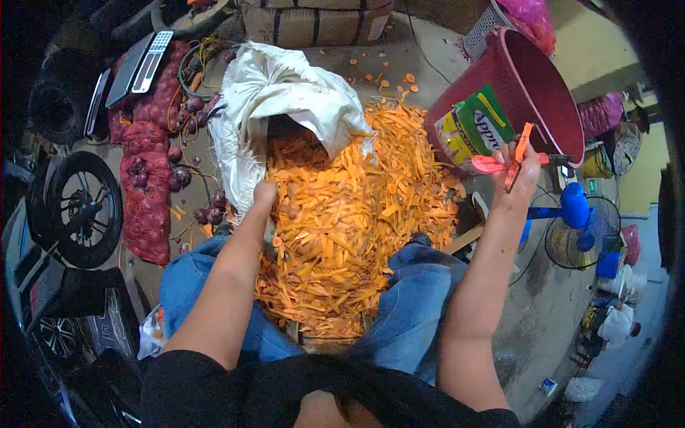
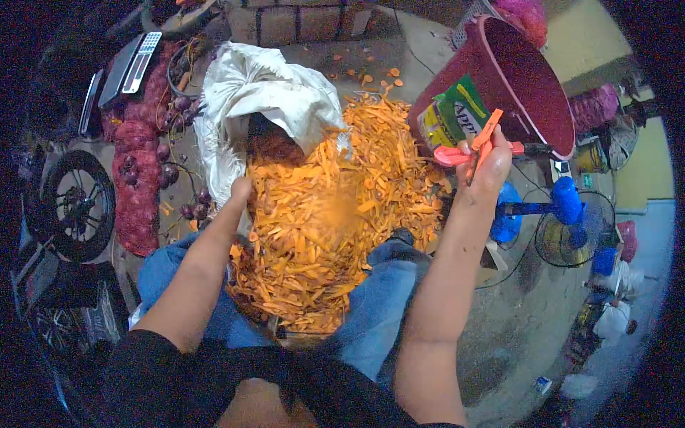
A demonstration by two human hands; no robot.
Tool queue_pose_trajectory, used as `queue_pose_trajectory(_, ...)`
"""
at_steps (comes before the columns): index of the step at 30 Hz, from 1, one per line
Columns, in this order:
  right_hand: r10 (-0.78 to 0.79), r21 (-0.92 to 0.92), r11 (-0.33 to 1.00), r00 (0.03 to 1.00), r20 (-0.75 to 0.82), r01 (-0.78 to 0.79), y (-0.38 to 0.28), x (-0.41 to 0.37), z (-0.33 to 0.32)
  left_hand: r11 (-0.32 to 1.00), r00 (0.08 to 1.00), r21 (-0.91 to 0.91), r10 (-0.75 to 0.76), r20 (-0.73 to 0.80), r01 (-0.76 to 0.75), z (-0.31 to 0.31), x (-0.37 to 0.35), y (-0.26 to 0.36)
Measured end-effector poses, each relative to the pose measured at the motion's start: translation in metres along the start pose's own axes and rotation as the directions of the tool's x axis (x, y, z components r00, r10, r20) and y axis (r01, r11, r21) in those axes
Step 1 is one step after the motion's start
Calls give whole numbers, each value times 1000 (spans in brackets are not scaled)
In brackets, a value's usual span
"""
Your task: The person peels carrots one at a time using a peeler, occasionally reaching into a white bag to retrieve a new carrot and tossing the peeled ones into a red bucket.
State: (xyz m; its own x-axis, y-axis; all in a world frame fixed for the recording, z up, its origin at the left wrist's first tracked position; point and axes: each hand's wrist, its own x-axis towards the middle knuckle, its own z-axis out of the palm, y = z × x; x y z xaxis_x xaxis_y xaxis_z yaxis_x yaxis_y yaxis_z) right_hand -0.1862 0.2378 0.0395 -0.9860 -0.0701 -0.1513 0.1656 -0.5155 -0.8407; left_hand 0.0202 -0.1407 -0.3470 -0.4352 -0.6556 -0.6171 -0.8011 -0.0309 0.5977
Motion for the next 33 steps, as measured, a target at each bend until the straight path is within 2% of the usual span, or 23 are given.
queue_pose_trajectory(2,30,0,1000,998,58,-30,9,6,4,951,966,-174,251,-53,-257,9,7,10)
queue_pose_trajectory(3,0,-45,999,1000,14,0,15,10,7,954,970,-175,239,-49,-244,12,9,18)
queue_pose_trajectory(5,-20,-103,995,999,-31,16,26,13,10,960,933,64,279,-229,-272,6,-2,50)
queue_pose_trajectory(6,-7,-103,995,1000,-17,5,29,15,11,963,936,61,269,-227,-262,8,11,53)
queue_pose_trajectory(7,5,-104,995,1000,-5,-6,31,16,12,950,986,-269,141,-87,-160,11,27,55)
queue_pose_trajectory(8,15,-113,993,1000,-7,-16,33,18,12,833,995,-553,54,89,4,10,30,57)
queue_pose_trajectory(9,12,-131,991,999,-43,-17,34,19,11,831,995,-555,42,93,17,14,32,60)
queue_pose_trajectory(11,-20,-204,979,993,-116,-5,39,24,18,804,994,-592,-13,-110,-55,11,11,96)
queue_pose_trajectory(12,-18,-210,978,993,-114,-7,43,27,18,802,994,-596,-18,-107,-50,7,9,102)
queue_pose_trajectory(14,-20,-242,970,983,-180,-24,48,31,20,959,991,-265,77,-112,-104,5,10,113)
queue_pose_trajectory(15,-8,-252,967,982,-187,-40,50,28,19,988,987,-81,127,-99,-135,5,12,117)
queue_pose_trajectory(16,-10,-258,965,982,-191,-41,51,26,21,981,982,105,172,-76,-164,5,12,120)
queue_pose_trajectory(18,-32,-298,954,986,-163,-18,55,24,26,866,971,454,241,-11,-210,0,9,127)
queue_pose_trajectory(19,-28,-305,952,987,-159,-22,58,21,32,870,972,449,233,-12,-203,-7,-1,137)
queue_pose_trajectory(21,-44,-304,952,985,-164,-8,62,16,41,803,944,497,290,155,-329,-19,-22,153)
queue_pose_trajectory(24,-76,-368,930,976,-202,-4,68,25,32,746,913,528,361,190,-405,-5,13,145)
queue_pose_trajectory(29,-84,-426,905,977,-194,-7,72,36,17,698,858,533,500,116,-479,18,31,119)
queue_pose_trajectory(33,-108,-475,880,972,-210,-5,76,32,34,605,667,468,744,-43,-644,34,15,96)
